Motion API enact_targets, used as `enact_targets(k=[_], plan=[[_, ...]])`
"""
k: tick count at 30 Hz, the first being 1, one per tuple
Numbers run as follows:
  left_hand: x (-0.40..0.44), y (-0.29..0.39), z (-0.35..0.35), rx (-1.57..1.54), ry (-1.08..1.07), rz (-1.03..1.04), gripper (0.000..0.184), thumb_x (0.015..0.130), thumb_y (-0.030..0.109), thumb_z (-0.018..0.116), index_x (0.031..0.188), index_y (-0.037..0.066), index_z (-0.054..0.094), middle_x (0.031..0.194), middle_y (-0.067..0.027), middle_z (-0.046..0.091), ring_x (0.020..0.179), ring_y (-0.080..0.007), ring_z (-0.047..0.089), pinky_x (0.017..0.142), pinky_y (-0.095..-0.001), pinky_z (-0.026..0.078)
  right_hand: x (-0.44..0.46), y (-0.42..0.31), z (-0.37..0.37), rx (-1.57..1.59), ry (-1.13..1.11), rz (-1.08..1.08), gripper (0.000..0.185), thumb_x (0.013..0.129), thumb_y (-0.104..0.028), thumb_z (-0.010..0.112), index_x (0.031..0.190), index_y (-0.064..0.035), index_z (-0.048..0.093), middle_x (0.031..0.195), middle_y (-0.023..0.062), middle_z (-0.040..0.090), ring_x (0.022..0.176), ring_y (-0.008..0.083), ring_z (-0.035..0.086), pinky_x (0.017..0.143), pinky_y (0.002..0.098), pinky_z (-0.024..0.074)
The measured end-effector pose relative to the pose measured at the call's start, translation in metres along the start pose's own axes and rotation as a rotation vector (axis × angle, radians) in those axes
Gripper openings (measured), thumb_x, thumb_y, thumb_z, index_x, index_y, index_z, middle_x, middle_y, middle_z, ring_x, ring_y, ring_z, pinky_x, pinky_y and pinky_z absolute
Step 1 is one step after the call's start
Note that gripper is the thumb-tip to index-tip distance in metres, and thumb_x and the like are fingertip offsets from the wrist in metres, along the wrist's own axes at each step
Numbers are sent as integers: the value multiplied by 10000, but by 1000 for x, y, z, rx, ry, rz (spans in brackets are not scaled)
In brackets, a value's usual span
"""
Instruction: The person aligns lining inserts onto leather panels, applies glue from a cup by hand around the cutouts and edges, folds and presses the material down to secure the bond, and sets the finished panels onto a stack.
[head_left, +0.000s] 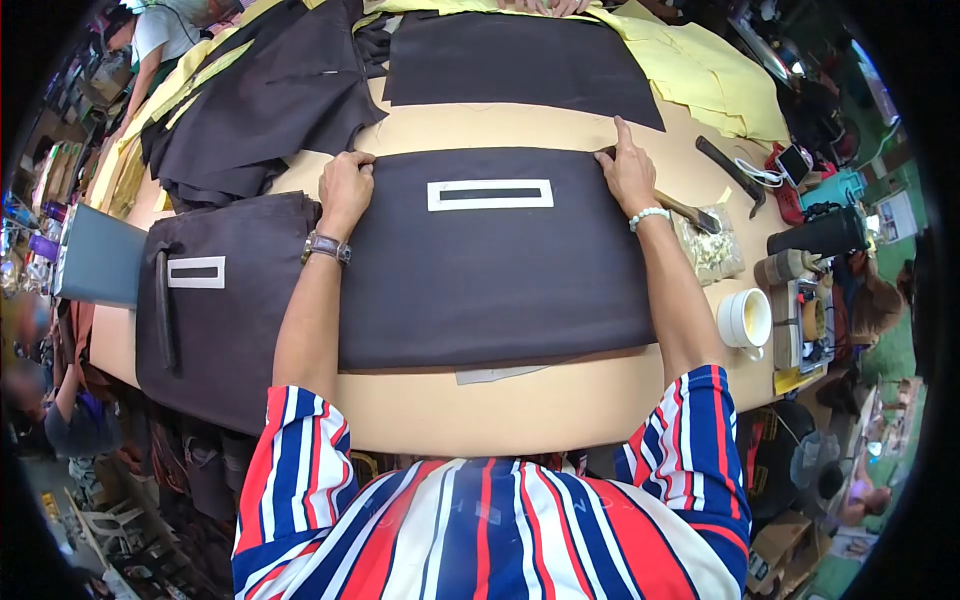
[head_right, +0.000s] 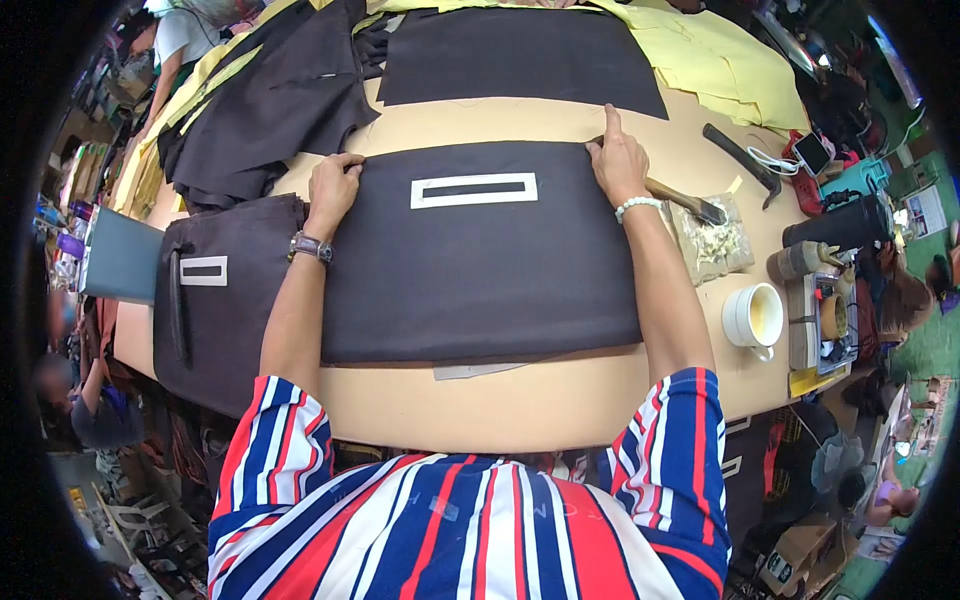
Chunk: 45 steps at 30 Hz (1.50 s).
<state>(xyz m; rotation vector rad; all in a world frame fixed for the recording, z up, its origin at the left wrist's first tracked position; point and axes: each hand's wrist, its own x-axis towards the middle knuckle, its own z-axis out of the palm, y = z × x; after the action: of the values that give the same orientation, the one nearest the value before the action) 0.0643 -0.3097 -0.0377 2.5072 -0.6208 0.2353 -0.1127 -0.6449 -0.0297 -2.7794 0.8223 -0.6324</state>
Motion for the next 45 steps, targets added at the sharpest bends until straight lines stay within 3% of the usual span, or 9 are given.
enact_targets(k=[4,7,12,18,26,30,34,38,45], plan=[[-1,-1,4,54,62,75,145,793,115,593,876,63,699,887,-155,648,820,-342,621,768,-411,479,0,-3,-1,-45,-14,25,624,779,-189,650,1328,-84,373,785,156,656,748,352,631,685,444,483],[-1,1,6,67,-11,19,166,764,93,600,893,50,694,1031,-154,613,947,-326,587,807,-412,460,-3,-4,3,-86,-11,9,627,788,-195,636,1342,-92,359,945,131,633,916,307,596,771,440,458],[-18,31,-1,439,292,313,416,718,63,592,1133,35,570,1338,-192,368,1260,-344,321,957,-517,337,-12,4,27,-276,233,-145,668,808,-213,610,1385,-114,288,1271,95,444,1225,283,369,950,523,316],[-125,116,-4,70,-56,533,538,884,296,511,1340,48,369,1424,-197,274,1321,-372,247,1044,-548,225,-10,8,31,-299,202,-118,684,826,-251,591,1406,-137,247,1362,101,346,1299,338,257,1008,610,230],[-201,13,-47,209,-216,91,617,931,340,424,1412,18,209,1472,-184,184,1368,-358,134,1091,-491,124,-10,11,33,-274,290,-134,627,865,-300,534,1397,-108,262,1391,100,322,1319,355,230,1009,633,205],[-212,5,-56,253,-229,117,605,919,378,447,1416,91,253,1473,-181,179,1368,-363,125,1078,-518,144,-36,-30,11,-114,448,-251,565,921,-348,407,1389,-59,278,1400,141,324,1327,372,225,1007,640,184],[-213,6,-54,263,-219,100,618,902,388,481,1417,123,265,1481,-166,167,1365,-365,131,1073,-527,152,-158,-145,-62,289,14,-605,483,802,-182,546,1196,68,422,1175,212,469,1034,362,451,897,556,321],[-213,2,-51,232,-182,144,648,876,402,522,1401,100,294,1463,-184,207,1346,-394,170,1063,-545,158,-277,-196,-36,538,-432,-651,669,862,-317,494,1389,16,252,1401,181,337,1283,306,339,1051,532,201],[-212,8,-57,297,-195,172,628,899,415,473,1398,81,289,1447,-203,230,1333,-402,196,1066,-521,179,-293,-115,-74,143,-347,-316,647,908,-388,386,1409,-11,227,1443,146,290,1337,263,276,1071,556,96]])
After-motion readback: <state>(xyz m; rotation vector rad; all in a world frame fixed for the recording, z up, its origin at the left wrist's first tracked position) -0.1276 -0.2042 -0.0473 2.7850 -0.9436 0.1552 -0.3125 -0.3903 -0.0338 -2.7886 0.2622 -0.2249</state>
